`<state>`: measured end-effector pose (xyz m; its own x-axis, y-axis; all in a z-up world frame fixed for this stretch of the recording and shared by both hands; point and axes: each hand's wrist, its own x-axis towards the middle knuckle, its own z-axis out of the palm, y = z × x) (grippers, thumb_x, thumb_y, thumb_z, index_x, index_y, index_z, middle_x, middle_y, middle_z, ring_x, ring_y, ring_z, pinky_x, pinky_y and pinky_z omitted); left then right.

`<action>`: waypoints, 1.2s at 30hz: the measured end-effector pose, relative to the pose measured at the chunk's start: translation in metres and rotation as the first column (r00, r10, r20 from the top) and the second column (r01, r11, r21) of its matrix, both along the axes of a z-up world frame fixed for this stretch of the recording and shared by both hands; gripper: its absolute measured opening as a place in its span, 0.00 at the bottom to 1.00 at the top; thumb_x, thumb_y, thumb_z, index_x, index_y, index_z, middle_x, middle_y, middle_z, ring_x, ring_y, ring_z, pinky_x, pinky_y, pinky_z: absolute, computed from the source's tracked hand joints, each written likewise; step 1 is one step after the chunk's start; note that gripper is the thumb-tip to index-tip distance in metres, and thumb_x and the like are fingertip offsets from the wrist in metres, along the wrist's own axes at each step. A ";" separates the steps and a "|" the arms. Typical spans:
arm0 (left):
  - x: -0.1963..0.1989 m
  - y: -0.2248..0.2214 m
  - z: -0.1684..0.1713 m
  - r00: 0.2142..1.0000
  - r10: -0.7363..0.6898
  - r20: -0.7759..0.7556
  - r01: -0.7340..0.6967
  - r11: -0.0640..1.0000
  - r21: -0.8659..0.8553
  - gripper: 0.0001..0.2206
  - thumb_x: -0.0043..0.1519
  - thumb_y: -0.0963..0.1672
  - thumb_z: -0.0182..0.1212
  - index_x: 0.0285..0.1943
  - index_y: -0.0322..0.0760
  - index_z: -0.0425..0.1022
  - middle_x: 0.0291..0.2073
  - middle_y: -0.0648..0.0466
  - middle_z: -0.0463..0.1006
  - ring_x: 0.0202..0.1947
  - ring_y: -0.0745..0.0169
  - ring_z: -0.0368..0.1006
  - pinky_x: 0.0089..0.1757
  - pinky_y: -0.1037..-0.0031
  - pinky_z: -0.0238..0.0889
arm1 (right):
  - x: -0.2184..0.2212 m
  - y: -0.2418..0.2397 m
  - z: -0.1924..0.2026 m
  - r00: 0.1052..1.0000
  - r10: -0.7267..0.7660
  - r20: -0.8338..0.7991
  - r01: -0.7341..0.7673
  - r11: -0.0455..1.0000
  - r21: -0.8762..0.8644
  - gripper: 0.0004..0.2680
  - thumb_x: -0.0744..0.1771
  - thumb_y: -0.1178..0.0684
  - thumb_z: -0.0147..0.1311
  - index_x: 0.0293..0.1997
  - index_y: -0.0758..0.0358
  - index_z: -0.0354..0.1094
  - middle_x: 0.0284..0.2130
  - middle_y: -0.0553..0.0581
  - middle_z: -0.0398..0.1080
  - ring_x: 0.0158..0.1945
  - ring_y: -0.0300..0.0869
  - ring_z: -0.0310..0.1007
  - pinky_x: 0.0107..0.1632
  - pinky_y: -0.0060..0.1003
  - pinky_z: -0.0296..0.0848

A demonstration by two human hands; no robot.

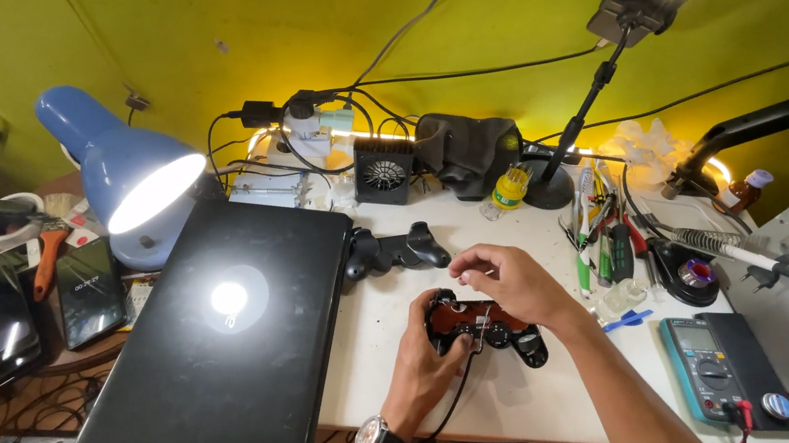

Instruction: The person is disassembling and inspecting the internal components of a game controller, specifically aligning the circuit board with the plastic casing.

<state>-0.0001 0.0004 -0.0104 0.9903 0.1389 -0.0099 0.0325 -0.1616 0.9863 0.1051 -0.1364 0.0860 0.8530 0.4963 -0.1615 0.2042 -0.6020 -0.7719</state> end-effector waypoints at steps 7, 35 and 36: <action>-0.007 -0.002 0.010 0.994 0.002 0.112 0.006 0.997 -0.075 0.30 0.58 0.40 0.64 0.69 0.40 0.55 0.53 0.47 0.81 0.53 0.56 0.79 0.56 0.67 0.73 | -0.010 0.006 -0.007 0.994 0.097 0.046 -0.090 0.988 -0.128 0.11 0.68 0.54 0.46 0.49 0.55 0.79 0.48 0.50 0.81 0.51 0.39 0.80 0.55 0.32 0.77; -0.009 -0.004 0.014 0.989 0.003 0.146 0.008 0.997 -0.080 0.32 0.57 0.38 0.64 0.70 0.47 0.56 0.50 0.47 0.82 0.46 0.57 0.81 0.52 0.68 0.75 | 0.001 0.005 -0.002 0.988 0.086 0.130 -0.079 0.995 -0.059 0.13 0.68 0.57 0.41 0.47 0.57 0.78 0.45 0.51 0.82 0.49 0.38 0.82 0.51 0.31 0.77; -0.008 -0.003 0.014 0.994 -0.008 0.113 0.014 0.998 -0.054 0.33 0.57 0.39 0.64 0.72 0.47 0.57 0.51 0.47 0.81 0.46 0.58 0.80 0.52 0.69 0.75 | 0.006 0.010 -0.001 0.984 0.060 0.168 -0.057 0.998 -0.023 0.13 0.68 0.57 0.40 0.47 0.59 0.77 0.45 0.52 0.82 0.50 0.38 0.83 0.51 0.32 0.78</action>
